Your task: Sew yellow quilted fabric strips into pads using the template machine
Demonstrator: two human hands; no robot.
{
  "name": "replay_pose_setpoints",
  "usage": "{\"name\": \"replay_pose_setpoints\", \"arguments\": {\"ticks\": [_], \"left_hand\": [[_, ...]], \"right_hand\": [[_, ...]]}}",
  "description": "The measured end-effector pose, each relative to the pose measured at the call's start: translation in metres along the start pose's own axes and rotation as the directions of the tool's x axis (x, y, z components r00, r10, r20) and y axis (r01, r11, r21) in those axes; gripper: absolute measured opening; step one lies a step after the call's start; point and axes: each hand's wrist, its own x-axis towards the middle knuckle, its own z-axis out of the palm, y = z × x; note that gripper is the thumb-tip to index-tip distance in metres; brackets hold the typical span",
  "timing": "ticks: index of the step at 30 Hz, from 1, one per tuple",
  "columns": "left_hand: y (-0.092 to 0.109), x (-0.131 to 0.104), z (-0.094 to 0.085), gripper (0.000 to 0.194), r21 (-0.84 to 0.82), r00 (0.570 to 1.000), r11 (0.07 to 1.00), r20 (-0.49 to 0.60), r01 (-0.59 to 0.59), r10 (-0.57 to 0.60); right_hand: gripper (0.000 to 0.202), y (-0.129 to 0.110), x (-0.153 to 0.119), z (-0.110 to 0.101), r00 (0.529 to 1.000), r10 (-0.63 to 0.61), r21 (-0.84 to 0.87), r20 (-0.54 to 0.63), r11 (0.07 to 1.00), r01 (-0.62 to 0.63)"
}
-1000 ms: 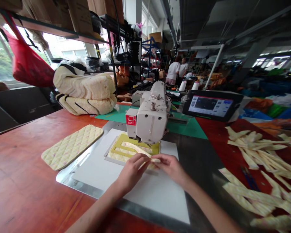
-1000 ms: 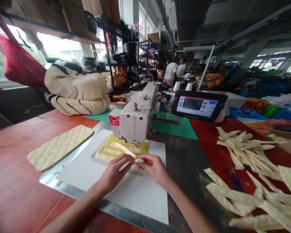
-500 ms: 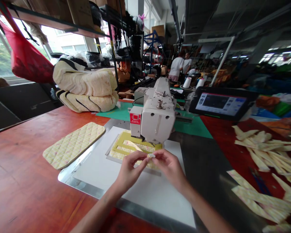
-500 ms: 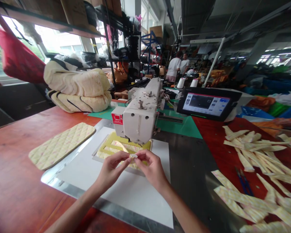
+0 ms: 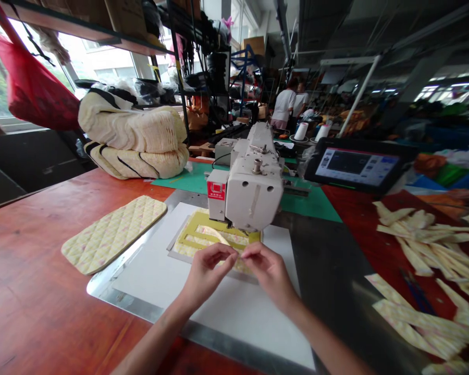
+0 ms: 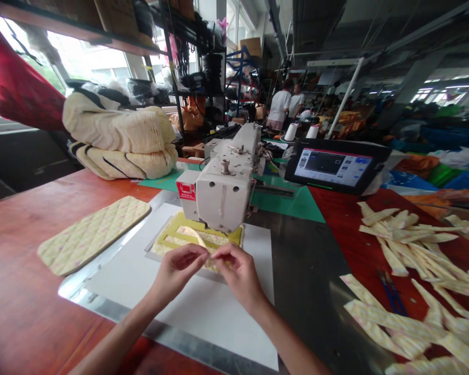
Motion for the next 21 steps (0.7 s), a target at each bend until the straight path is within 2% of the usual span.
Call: {"name": "replay_pose_setpoints", "arguments": {"ticks": [2, 6, 10, 12, 14, 18, 21], "left_hand": [[-0.002, 0.000, 0.001, 0.019, 0.014, 1.000, 1.000, 0.007, -0.025, 0.025], [-0.001, -0.002, 0.005, 0.008, 0.129, 0.993, 0.985, -0.006, -0.117, 0.119], [0.001, -0.004, 0.008, 0.004, 0.231, 0.979, 0.955, -0.044, -0.186, 0.201], [0.000, -0.004, 0.009, 0.009, 0.237, 0.980, 0.958, -0.072, -0.164, 0.186], [-0.002, -0.003, 0.011, 0.015, 0.230, 0.987, 0.967, -0.087, -0.113, 0.137], [-0.010, 0.003, 0.017, 0.026, 0.202, 0.994, 0.979, -0.102, -0.016, 0.037], [-0.015, 0.008, 0.026, 0.027, 0.180, 0.989, 0.984, -0.142, -0.010, 0.036]], "right_hand": [[0.029, -0.003, -0.001, -0.003, 1.000, -0.008, -0.017, 0.004, 1.000, 0.008], [0.032, -0.009, 0.000, -0.011, 0.994, 0.102, -0.008, 0.040, 0.995, -0.101], [0.038, -0.010, 0.000, -0.019, 0.982, 0.136, -0.156, 0.129, 0.981, -0.116], [0.039, -0.008, 0.001, -0.021, 0.983, 0.123, -0.181, 0.136, 0.979, -0.097], [0.041, -0.005, 0.000, -0.020, 0.988, 0.112, -0.138, 0.110, 0.986, -0.097], [0.047, 0.003, -0.001, -0.016, 0.991, 0.131, -0.062, 0.007, 0.990, -0.130], [0.051, 0.011, 0.000, -0.018, 0.982, 0.182, -0.004, -0.057, 0.983, -0.183]]}}
